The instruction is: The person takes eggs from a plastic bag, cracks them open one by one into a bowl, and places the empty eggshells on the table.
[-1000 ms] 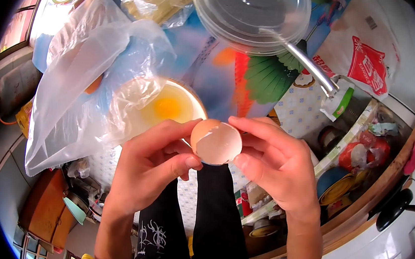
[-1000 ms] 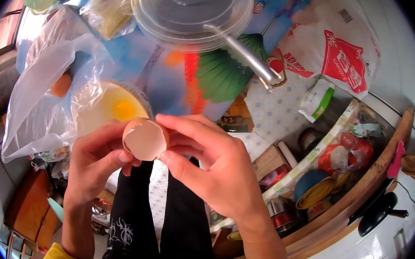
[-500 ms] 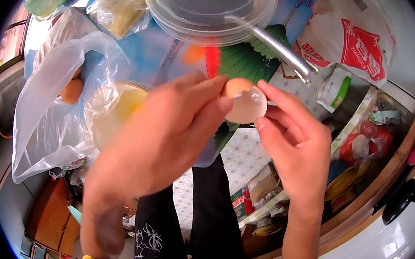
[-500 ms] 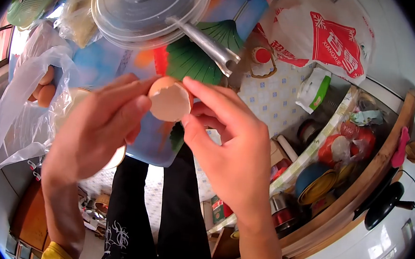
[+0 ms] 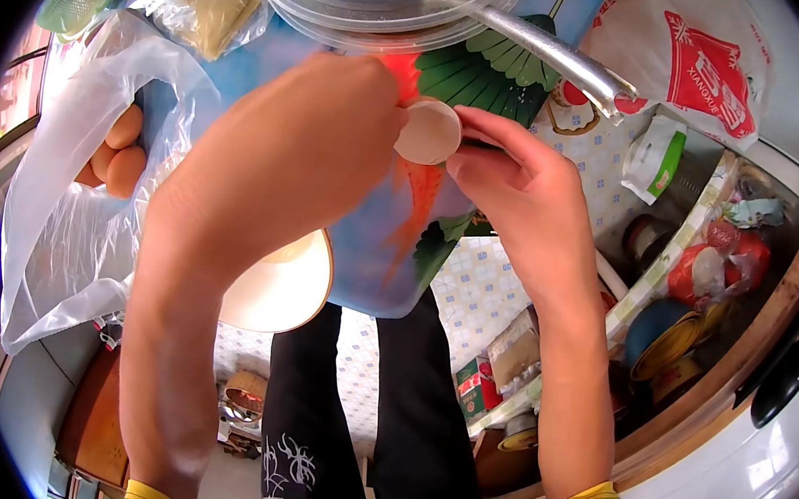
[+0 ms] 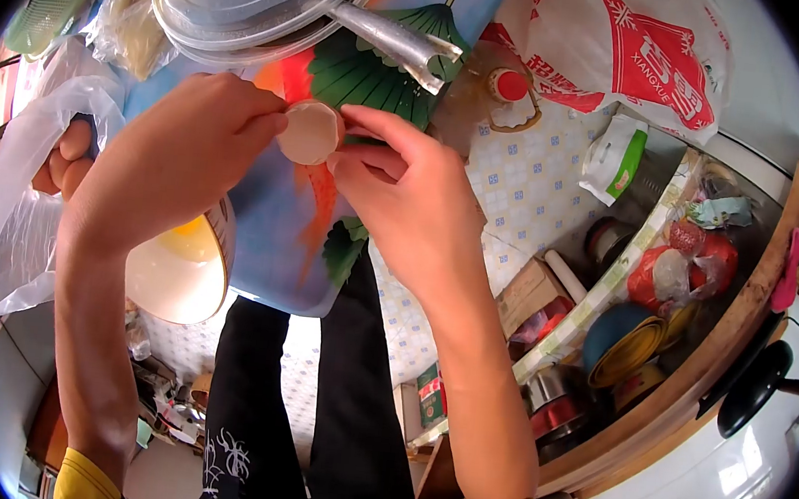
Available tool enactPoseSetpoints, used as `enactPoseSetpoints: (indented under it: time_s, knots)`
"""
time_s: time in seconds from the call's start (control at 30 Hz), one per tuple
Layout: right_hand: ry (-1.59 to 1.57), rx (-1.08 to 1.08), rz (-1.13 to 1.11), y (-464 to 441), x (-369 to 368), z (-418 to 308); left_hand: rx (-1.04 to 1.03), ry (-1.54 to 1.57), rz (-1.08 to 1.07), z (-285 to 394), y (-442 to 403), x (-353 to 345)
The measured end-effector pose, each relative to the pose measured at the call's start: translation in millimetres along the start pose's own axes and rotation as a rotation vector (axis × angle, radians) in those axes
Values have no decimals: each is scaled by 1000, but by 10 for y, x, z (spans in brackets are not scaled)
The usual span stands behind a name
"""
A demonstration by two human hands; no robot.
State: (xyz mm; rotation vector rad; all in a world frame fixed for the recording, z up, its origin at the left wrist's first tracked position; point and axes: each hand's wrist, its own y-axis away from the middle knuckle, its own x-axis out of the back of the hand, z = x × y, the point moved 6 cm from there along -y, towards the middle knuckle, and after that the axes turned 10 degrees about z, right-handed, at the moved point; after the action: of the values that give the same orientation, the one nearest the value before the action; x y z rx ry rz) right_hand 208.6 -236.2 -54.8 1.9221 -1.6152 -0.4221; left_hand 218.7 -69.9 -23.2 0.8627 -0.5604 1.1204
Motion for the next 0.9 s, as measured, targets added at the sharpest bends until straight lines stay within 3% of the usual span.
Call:
enactPoseSetpoints:
  time_s: [0.17, 0.23, 0.3, 0.37, 0.57, 0.73, 0.8, 0.9]
  knots:
    - [-71, -20, -61, 53, -26, -13, -14, -248, 145, 198, 176, 310]
    - [-54, -5, -58, 87, -36, -41, -15, -10, 353, 345, 370, 516]
    - [-40, 9, -47, 103, -41, -68, -57, -5, 349, 417, 610, 546]
    - [7, -23, -9, 121, -43, -75, 14, 139, 496, 398, 848, 577]
    - [-64, 99, 38, 173, -97, 3, 186, 339, 445, 228, 1338, 406]
    - [-6, 90, 81, 320, -195, -25, 115, 338, 592, 63, 1523, 483]
    - [252, 281, 381, 488, -115, -241, 156, 369, 608, 17, 1618, 595]
    - [355, 392, 290, 883, -549, -802, 216, 454, 653, -70, 1759, 678]
